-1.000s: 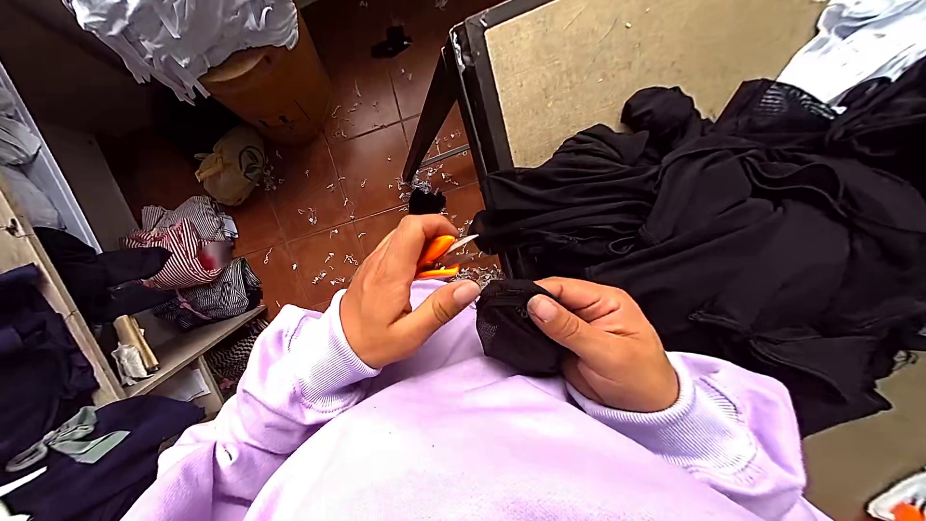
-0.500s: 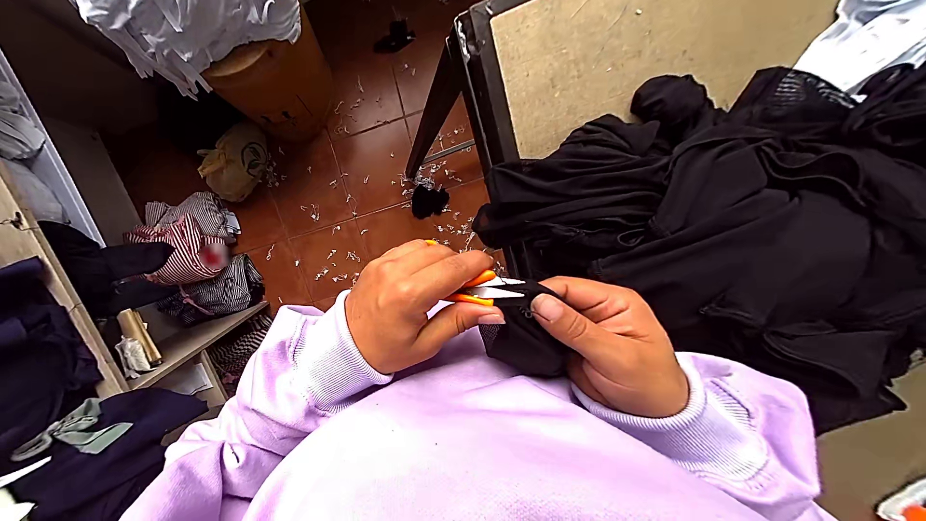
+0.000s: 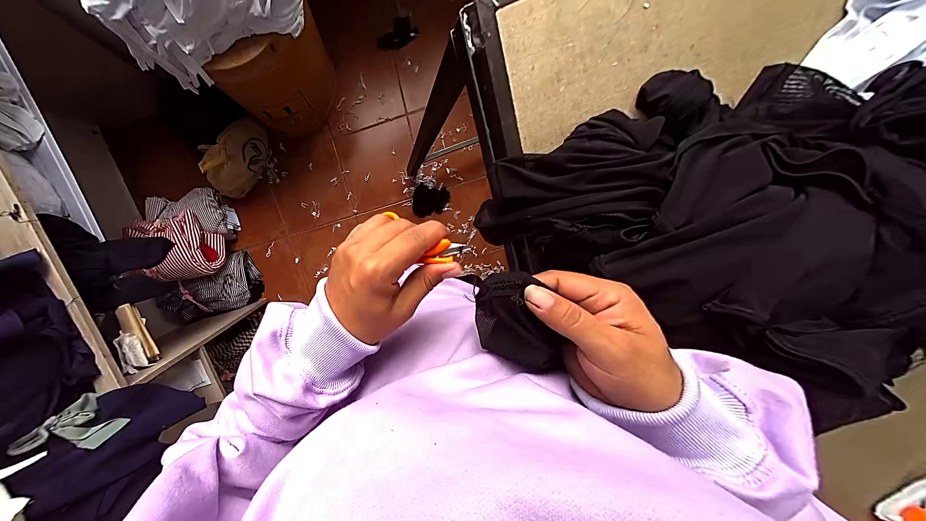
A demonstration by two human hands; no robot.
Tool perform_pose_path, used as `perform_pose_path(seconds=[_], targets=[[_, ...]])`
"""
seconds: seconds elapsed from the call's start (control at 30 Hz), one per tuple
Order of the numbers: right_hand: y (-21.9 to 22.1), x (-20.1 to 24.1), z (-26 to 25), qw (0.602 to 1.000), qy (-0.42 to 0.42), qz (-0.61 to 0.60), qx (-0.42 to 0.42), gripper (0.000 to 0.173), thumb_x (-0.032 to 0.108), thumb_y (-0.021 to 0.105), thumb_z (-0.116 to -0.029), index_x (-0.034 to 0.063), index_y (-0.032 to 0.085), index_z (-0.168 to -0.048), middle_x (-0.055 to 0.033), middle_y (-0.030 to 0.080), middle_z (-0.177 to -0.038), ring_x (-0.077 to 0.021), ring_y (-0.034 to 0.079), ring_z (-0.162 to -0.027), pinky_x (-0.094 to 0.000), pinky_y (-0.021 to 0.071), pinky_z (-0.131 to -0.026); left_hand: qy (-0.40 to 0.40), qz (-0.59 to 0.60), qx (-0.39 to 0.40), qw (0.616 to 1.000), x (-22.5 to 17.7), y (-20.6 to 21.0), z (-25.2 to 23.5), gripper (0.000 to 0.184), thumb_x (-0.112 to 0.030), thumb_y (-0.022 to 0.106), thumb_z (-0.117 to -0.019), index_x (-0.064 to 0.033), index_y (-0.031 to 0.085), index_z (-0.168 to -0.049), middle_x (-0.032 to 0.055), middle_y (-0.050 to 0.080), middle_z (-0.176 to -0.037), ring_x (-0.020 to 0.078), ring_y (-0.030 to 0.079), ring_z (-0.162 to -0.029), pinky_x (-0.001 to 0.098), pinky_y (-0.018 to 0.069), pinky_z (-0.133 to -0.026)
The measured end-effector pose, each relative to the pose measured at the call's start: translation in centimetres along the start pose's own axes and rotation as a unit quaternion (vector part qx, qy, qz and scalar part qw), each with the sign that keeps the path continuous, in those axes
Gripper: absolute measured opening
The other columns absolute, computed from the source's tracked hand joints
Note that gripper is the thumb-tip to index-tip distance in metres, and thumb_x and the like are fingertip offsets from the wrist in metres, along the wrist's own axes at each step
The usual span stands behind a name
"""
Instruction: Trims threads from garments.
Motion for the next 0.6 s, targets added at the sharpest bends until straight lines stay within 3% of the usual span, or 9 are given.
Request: perform_pose_path(seconds=[0.17,0.4,0.6], targets=[[0.1,0.0,0.0,1.000,0.005,-0.006,-0.015,0.030,0.012,0.047,-0.1046,0.0152,0.070,-0.086,0.0084,0.066,-0.074,0.0022,0.063,-0.069,-0.0155,0.0541,-0.064,0.060,-0.067,0.008,0.996,-2.0,-0.1,0.5,0.040,-0.036,0.061,-0.1021,-0.0005,0.074,-0.115,0.0137,0.076,-0.102,0.0248,0.067,-0.092,0.0396,0.0494,-0.082],[0.6,-0.1,-0.1,1.000,0.009,0.005,-0.022,0.033,0.010,0.046,-0.1039,0.0144,0.069,-0.082,0.0085,0.065,-0.072,0.0027,0.062,-0.068,-0.0151,0.0525,-0.064,0.099,-0.109,0.019,0.989,-3.1,0.5,0.2,0.039,-0.035,0.057,-0.1041,-0.0026,0.073,-0.119,0.0135,0.075,-0.102,0.0256,0.066,-0.091,0.0397,0.0465,-0.082],[0.8,0.0,-0.1,1.000,0.003,0.029,-0.010,0.036,0.011,0.043,-0.1058,0.0148,0.069,-0.082,0.0091,0.066,-0.073,0.0030,0.063,-0.070,-0.0149,0.0528,-0.065,0.101,-0.083,0.032,0.991,-2.8,0.9,0.4,0.037,-0.034,0.056,-0.1054,-0.0018,0.074,-0.111,0.0135,0.076,-0.098,0.0262,0.067,-0.087,0.0390,0.0478,-0.076]])
Point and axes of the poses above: each hand's wrist, its own z-axis away from the middle knuckle, its own y-axis out of the palm, x = y × z, the point moved 3 cm from there along -z, towards the middle knuckle
